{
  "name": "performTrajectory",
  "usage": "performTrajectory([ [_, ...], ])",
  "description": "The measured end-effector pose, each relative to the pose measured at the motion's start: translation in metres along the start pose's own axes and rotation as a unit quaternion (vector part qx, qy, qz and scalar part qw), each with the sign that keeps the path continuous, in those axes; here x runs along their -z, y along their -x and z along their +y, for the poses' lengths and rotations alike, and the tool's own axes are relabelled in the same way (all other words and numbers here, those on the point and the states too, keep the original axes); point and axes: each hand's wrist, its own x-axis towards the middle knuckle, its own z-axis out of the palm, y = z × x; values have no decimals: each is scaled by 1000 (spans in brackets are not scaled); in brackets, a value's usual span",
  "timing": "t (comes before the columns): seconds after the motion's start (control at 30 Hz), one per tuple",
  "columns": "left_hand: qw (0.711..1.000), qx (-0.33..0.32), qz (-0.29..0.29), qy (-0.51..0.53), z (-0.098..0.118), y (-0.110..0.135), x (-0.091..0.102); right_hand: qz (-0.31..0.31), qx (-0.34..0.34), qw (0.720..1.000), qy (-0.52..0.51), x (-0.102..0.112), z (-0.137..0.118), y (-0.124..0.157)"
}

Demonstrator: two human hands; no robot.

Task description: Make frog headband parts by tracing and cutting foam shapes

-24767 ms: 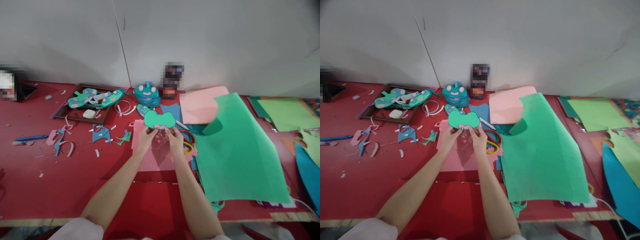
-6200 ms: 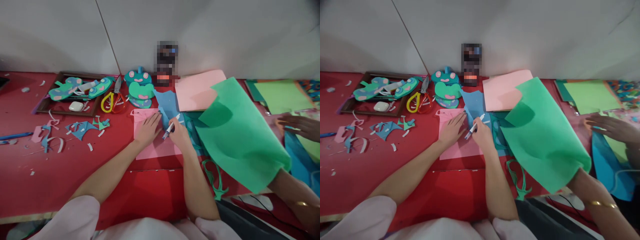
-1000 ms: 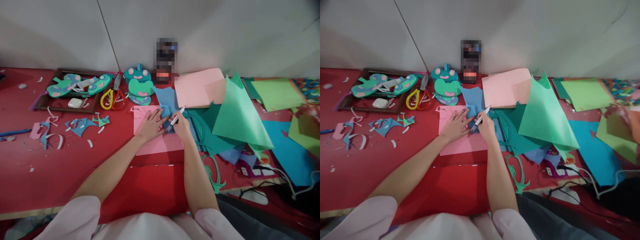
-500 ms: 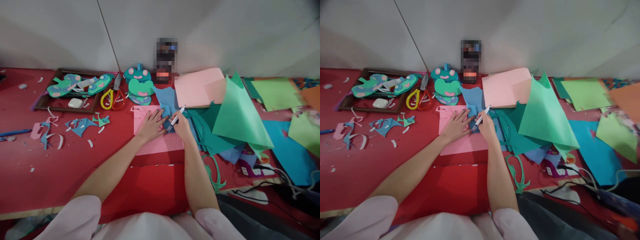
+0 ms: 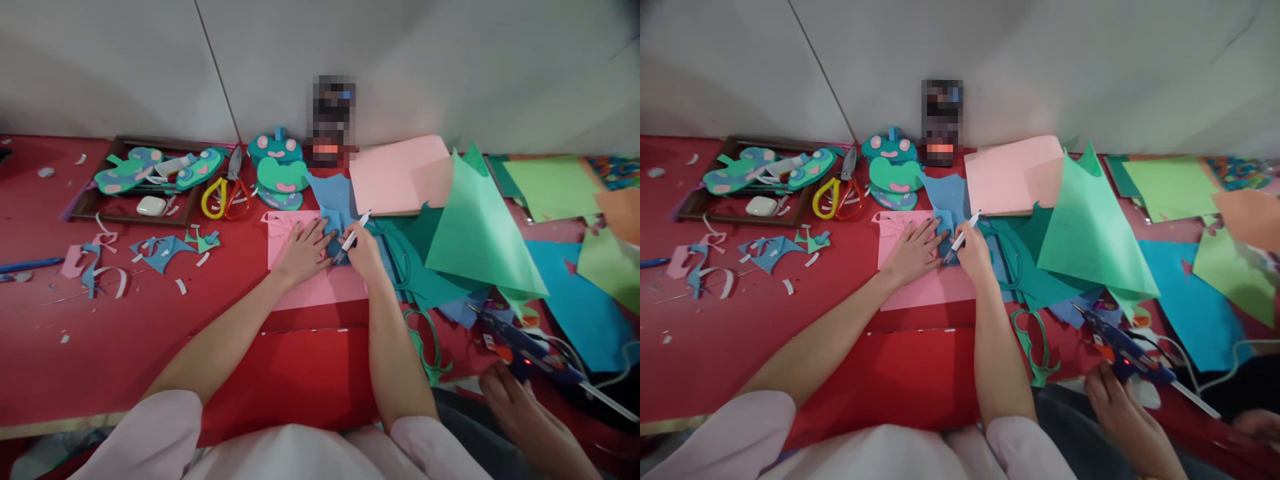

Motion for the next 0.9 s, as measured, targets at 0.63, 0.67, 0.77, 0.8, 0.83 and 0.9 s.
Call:
performTrajectory([
  [0.63, 1000, -5, 10, 7, 6, -2, 2, 3, 16, 999, 27, 0, -4, 0],
  [0.67, 1000, -5, 7, 8, 6, -2, 2, 4, 15, 1000, 21, 0, -3, 0],
  [0.77, 1000, 12, 5, 8, 6, -2, 2, 5, 12, 1000, 8, -1, -2, 0],
  [0.8, 1000, 18, 2, 8, 6, -1, 1, 7, 14, 1000, 7, -2, -2, 1],
  [0.83, 1000, 23, -1, 9, 6, -1, 1, 8, 20, 1000, 7, -2, -2, 1],
  [0.9, 999, 29, -9, 10, 5, -1, 1, 10, 37, 999, 9, -2, -1, 1],
])
